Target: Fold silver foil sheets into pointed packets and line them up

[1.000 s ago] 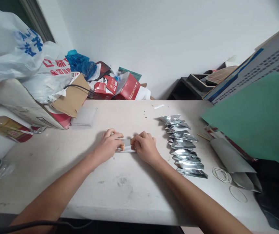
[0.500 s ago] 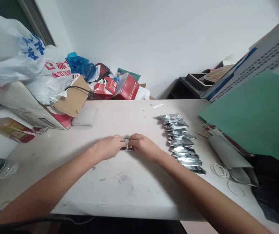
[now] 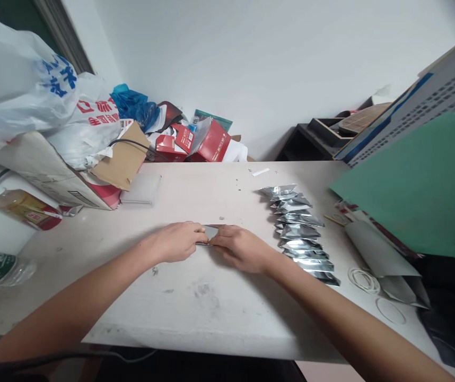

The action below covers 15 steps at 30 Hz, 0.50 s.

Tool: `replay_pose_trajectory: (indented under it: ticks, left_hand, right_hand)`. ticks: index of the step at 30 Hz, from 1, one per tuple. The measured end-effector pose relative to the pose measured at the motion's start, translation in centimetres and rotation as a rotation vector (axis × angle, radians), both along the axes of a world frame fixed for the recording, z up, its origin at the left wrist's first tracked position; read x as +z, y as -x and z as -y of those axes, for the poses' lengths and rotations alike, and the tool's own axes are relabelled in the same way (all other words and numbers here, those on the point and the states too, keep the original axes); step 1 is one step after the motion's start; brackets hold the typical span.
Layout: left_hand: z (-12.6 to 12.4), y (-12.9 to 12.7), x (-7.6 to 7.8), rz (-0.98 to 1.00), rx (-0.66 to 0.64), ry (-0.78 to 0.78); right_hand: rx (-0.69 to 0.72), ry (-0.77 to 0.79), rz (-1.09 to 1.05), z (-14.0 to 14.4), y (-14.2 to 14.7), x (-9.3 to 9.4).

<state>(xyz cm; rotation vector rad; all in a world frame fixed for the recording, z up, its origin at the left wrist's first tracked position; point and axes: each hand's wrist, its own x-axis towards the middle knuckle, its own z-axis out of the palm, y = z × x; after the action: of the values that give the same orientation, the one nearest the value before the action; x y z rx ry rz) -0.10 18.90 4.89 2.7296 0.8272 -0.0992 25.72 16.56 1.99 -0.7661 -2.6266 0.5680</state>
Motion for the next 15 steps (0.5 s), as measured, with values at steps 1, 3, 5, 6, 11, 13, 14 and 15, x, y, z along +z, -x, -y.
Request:
replay_pose_trajectory:
  ticks: [1, 3, 5, 6, 11, 13, 14, 15]
  left_hand:
    - [0.0, 0.1, 0.0, 0.001, 0.001, 0.0]
    - [0.0, 0.2, -0.1, -0.005, 0.005, 0.0]
    - [0.2, 0.3, -0.1, -0.017, 0.007, -0.003]
    - [0.2, 0.4, -0.1, -0.02, 0.008, -0.005]
    - [0.8, 0.7, 0.2, 0.016, 0.033, 0.009]
    - [1.0, 0.7, 0.3, 0.029, 0.053, 0.027]
    - [1.0, 0.7, 0.3, 0.032, 0.058, 0.037]
    - [1.1, 0.6, 0.4, 0.032, 0.061, 0.045]
  right_hand:
    - [-0.004, -0.013, 0.012, 0.1, -0.1, 0.0]
    - [-0.003, -0.033, 0.029, 0.4, -0.1, 0.1]
    - [0.002, -0.042, 0.041, 0.5, -0.2, 0.2]
    - [0.001, -0.045, 0.046, 0.6, -0.3, 0.2]
    - [-0.008, -0.052, 0.061, 0.6, -0.5, 0.1]
    - [-0.013, -0.053, 0.076, 0.6, -0.5, 0.1]
    - [-0.014, -0.054, 0.086, 0.6, -0.5, 0.1]
    - [-0.014, -0.056, 0.095, 0.5, -0.5, 0.1]
